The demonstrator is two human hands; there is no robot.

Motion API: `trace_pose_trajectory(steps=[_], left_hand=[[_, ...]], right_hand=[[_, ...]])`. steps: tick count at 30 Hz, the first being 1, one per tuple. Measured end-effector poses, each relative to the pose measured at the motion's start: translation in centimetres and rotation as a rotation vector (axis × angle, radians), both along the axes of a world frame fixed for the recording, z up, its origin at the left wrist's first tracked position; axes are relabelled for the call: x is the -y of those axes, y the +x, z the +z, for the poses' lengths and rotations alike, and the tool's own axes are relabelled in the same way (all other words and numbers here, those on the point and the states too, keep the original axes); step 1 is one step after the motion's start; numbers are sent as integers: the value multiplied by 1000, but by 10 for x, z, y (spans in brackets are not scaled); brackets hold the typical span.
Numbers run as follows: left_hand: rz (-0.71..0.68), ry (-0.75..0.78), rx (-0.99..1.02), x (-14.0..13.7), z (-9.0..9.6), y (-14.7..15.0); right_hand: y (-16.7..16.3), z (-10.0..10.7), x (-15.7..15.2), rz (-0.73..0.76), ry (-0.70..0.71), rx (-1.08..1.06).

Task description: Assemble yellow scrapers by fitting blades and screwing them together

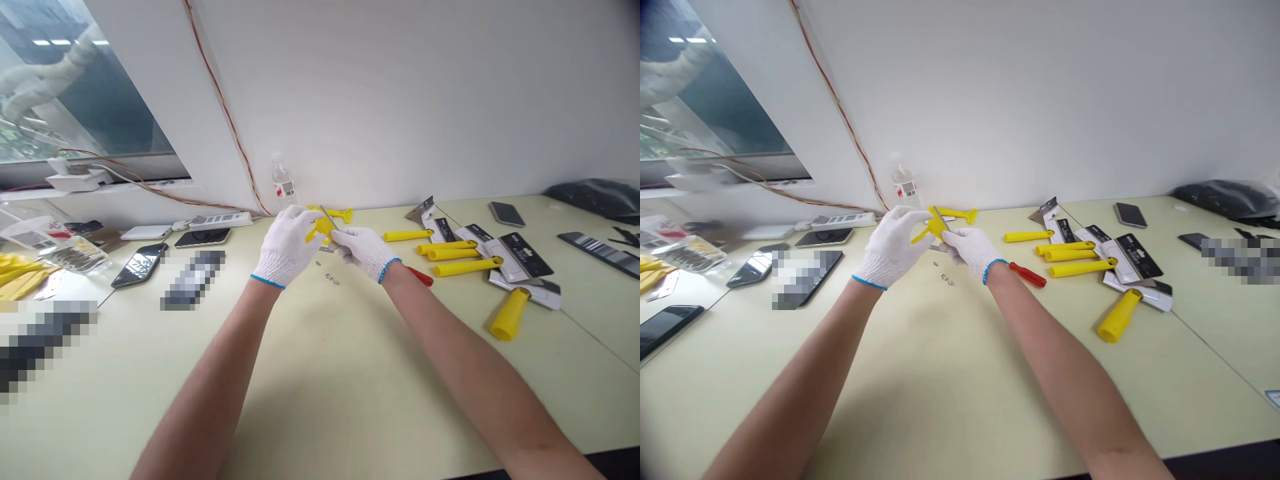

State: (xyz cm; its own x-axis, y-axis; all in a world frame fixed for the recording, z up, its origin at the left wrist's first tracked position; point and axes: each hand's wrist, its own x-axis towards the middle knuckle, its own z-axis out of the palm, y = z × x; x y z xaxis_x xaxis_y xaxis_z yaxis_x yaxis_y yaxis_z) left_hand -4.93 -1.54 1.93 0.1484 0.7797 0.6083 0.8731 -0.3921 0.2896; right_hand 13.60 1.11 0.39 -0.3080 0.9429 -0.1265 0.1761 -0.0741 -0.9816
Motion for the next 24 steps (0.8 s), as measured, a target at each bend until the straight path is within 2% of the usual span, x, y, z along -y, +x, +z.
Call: trace_pose_trajectory(steps=[3,7,15,24], left_hand=[[-109,43,-165,0,-3,5],[-138,43,-228,2,-6,9],[-16,6,-265,4,-13,16],[118,37,-283,-2,-34,17]], right_hand=[[2,-1,-1,-3,-15,-4],[2,2,0,-17,-44,-15],[-5,1,-9,-23,-112,-30],[-3,-2,-7,22,-39,43]])
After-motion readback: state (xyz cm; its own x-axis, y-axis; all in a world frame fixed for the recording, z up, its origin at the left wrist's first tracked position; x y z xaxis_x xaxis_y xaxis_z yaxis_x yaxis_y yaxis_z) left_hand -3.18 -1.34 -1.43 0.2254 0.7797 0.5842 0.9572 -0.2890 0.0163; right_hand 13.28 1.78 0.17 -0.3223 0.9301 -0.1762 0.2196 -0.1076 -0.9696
